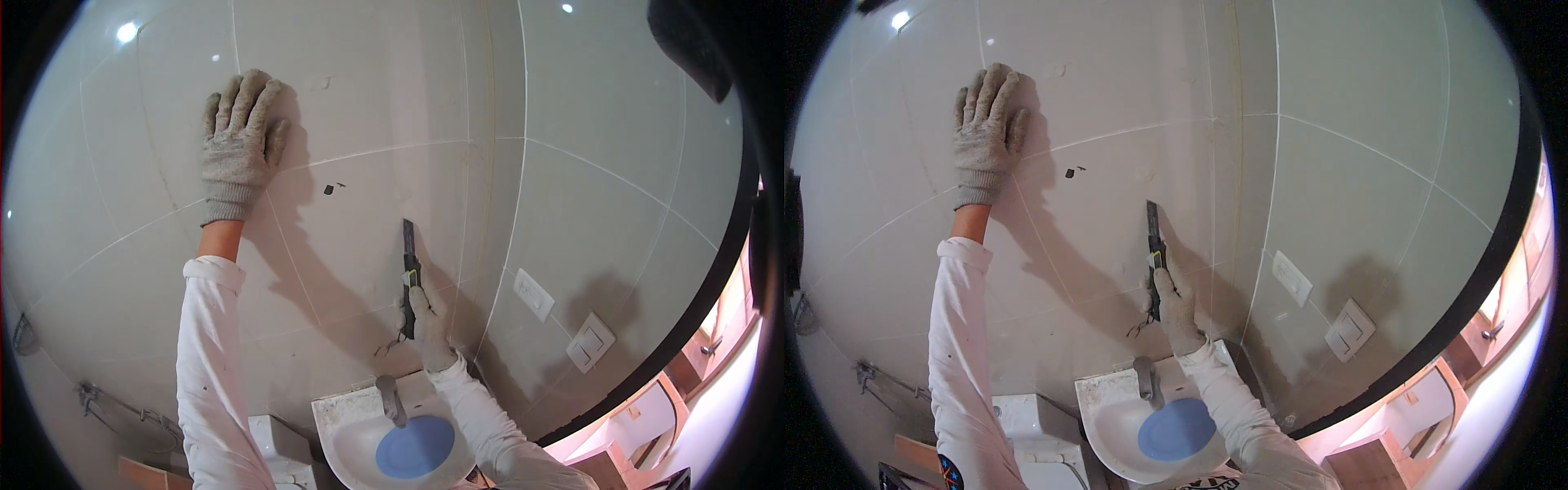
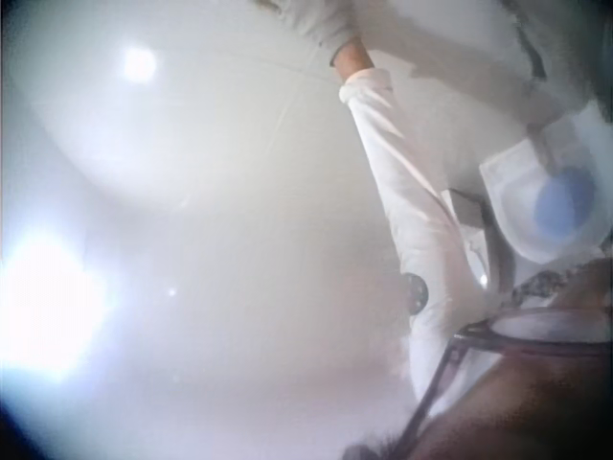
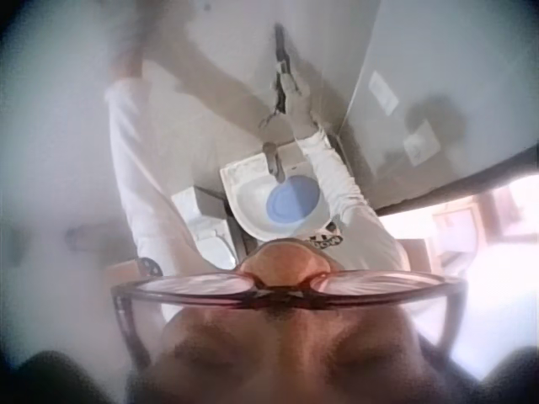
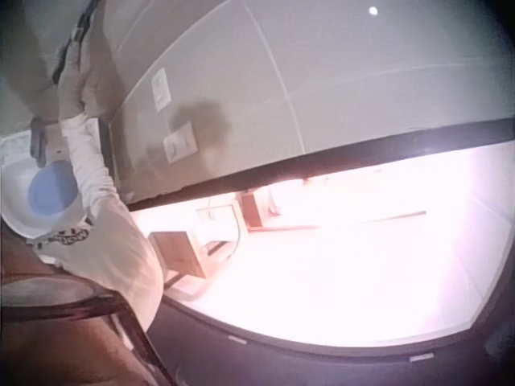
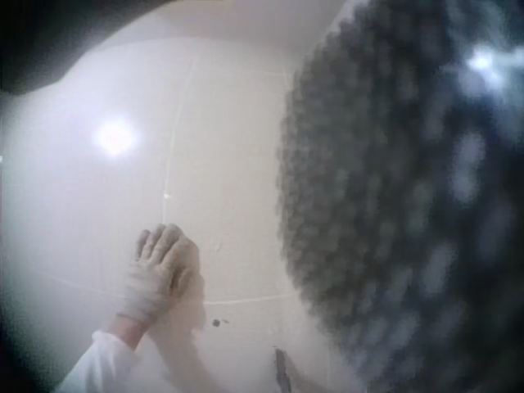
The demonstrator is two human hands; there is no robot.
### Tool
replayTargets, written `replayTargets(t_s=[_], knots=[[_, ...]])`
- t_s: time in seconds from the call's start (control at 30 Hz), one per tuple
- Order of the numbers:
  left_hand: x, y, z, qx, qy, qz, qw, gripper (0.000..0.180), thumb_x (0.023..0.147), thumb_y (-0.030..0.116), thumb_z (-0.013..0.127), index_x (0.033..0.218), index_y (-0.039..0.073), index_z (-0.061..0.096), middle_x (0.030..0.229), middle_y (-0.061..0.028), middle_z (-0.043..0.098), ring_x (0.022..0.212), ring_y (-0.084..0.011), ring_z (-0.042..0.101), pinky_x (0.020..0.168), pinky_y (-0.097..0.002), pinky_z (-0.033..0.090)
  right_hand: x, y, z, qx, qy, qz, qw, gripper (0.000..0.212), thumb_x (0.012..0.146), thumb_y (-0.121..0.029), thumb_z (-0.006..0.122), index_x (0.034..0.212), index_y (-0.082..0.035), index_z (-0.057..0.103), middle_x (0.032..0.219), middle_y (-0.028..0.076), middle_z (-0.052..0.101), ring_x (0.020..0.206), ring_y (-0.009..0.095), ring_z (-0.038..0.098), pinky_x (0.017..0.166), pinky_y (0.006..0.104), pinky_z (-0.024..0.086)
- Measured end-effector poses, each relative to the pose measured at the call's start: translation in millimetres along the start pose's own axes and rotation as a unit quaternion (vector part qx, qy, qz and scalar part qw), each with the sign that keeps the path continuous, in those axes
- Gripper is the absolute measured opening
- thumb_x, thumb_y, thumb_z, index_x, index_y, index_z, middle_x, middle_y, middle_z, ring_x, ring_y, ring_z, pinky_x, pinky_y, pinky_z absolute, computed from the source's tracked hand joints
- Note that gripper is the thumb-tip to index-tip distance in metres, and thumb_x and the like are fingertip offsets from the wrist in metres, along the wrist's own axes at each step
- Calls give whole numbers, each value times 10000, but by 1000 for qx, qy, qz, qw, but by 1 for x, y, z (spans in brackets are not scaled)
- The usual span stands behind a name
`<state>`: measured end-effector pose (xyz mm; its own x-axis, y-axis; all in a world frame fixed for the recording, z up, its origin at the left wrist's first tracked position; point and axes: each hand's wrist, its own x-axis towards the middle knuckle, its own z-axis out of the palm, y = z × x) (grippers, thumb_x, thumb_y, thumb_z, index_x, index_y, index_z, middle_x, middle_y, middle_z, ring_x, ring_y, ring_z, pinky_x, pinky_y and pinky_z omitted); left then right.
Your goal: The person uses a utility knife to scrape dark residue off a tiled wall above a sink. They repeatedly scrape the surface and wipe away debris with gloved hands.
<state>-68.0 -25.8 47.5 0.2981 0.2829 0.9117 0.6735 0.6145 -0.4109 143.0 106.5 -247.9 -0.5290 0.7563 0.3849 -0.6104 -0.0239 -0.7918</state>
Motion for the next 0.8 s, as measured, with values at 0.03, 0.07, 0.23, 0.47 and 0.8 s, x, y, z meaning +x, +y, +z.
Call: replayTargets(t_s=[0.03, 0.07, 0.23, 0.47, 0.8], knots=[[-1, 0, 0, 0, 2, 4, 1000, 546, 1023, 381, 586, 1528, 201, 485, 1624, -73, 419, 1509, -297, 369, 1272, -486, 243, -6, 6, 6, 31, 15, 1, 999, 428, 1087, -182, 538, 1507, -109, 512, 859, 20, 628, 583, 69, 548, 507, 239, 496], [-2, 0, 1, 0, 5, 7, 1000, 542, 1021, 373, 589, 1525, 202, 488, 1621, -68, 425, 1505, -292, 376, 1273, -482, 248, -8, 8, 9, 62, 31, 2, 998, 429, 1087, -179, 538, 1509, -109, 510, 849, 13, 621, 570, 65, 535, 503, 240, 496], [-6, -1, 3, 13, 4, -4, 1000, 513, 1027, 359, 583, 1514, 220, 501, 1609, -55, 442, 1503, -279, 382, 1276, -468, 252, 10, -28, 26, 35, 3, 11, 999, 415, 1097, -194, 523, 1502, -105, 514, 839, 21, 613, 583, 70, 540, 513, 240, 488], [-5, 0, 5, -2, 38, 3, 999, 451, 1014, 320, 601, 1447, 203, 558, 1545, -38, 516, 1440, -291, 466, 1235, -494, 314, 3, -23, 14, 33, 56, 22, 998, 340, 1100, -193, 515, 1422, -91, 555, 807, 8, 591, 581, 71, 536, 512, 242, 478], [-4, -4, 5, -1, 47, 3, 999, 468, 1009, 318, 618, 1457, 203, 549, 1561, -43, 502, 1447, -285, 459, 1235, -493, 309, 18, -17, 5, -45, 10, -5, 999, 192, 1095, -218, 503, 1111, -58, 607, 731, -1, 568, 528, 83, 517, 476, 252, 450]])
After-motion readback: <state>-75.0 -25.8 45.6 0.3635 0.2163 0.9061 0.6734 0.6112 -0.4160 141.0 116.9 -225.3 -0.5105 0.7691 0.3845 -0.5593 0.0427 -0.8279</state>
